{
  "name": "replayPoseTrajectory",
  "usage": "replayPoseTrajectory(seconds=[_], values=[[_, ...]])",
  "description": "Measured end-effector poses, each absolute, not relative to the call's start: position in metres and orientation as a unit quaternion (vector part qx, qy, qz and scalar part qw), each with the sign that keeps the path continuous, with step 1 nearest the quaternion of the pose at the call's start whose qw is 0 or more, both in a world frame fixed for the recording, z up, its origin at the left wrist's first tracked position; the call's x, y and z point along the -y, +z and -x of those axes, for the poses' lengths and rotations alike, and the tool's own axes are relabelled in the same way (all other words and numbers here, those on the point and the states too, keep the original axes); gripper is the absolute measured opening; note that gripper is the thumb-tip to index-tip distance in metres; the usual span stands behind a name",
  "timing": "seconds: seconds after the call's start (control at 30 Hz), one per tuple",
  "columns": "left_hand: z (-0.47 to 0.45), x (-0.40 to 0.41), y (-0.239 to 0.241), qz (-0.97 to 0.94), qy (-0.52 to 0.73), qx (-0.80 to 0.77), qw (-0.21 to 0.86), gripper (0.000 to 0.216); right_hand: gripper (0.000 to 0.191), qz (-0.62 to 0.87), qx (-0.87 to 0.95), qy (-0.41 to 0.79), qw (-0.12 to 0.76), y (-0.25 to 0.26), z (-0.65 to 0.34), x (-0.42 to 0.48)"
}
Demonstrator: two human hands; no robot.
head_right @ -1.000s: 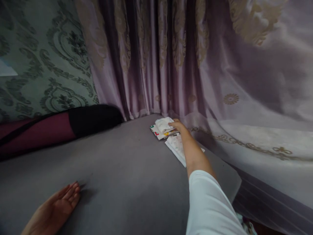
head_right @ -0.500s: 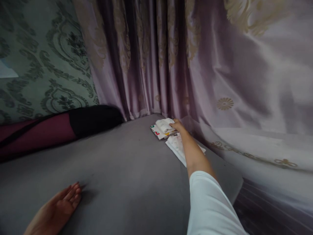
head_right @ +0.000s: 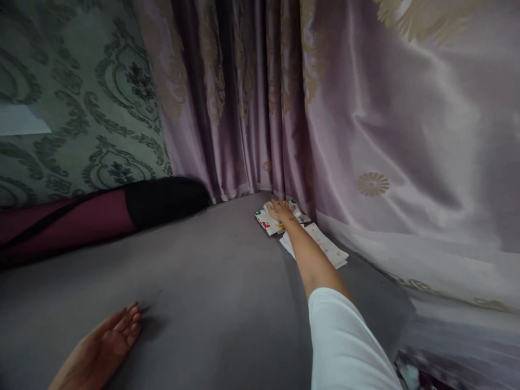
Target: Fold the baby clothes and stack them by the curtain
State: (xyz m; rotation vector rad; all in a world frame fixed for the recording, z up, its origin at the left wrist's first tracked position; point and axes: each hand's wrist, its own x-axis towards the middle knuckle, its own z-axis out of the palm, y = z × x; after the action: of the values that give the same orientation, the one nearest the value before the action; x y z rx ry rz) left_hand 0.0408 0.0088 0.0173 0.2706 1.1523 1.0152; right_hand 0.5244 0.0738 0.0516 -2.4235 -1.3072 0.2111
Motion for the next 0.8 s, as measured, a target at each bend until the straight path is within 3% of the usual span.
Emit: replayPoseTrajectory(seconds=[0.27, 0.6, 0.7, 0.8], values=[[-0.041, -0.008, 0.016, -0.123, 0.455, -0.521, 0.712, 0.021, 0.069, 0.884, 0.456, 0.082, 0.053, 0.035, -0.518, -0.072], [-0.039, -0.005, 0.016, -0.166, 0.463, -0.534, 0.688, 0.017, 0.068, 0.888, 0.451, 0.084, 0.030, 0.037, -0.515, -0.073], [-0.036, -0.007, 0.007, -0.311, 0.505, -0.564, 0.575, 0.018, 0.068, 0.888, 0.452, 0.084, 0.021, 0.040, -0.513, -0.072], [-0.035, -0.009, -0.007, -0.511, 0.497, -0.598, 0.367, 0.030, 0.069, 0.881, 0.466, 0.075, 0.017, 0.041, -0.514, -0.069]])
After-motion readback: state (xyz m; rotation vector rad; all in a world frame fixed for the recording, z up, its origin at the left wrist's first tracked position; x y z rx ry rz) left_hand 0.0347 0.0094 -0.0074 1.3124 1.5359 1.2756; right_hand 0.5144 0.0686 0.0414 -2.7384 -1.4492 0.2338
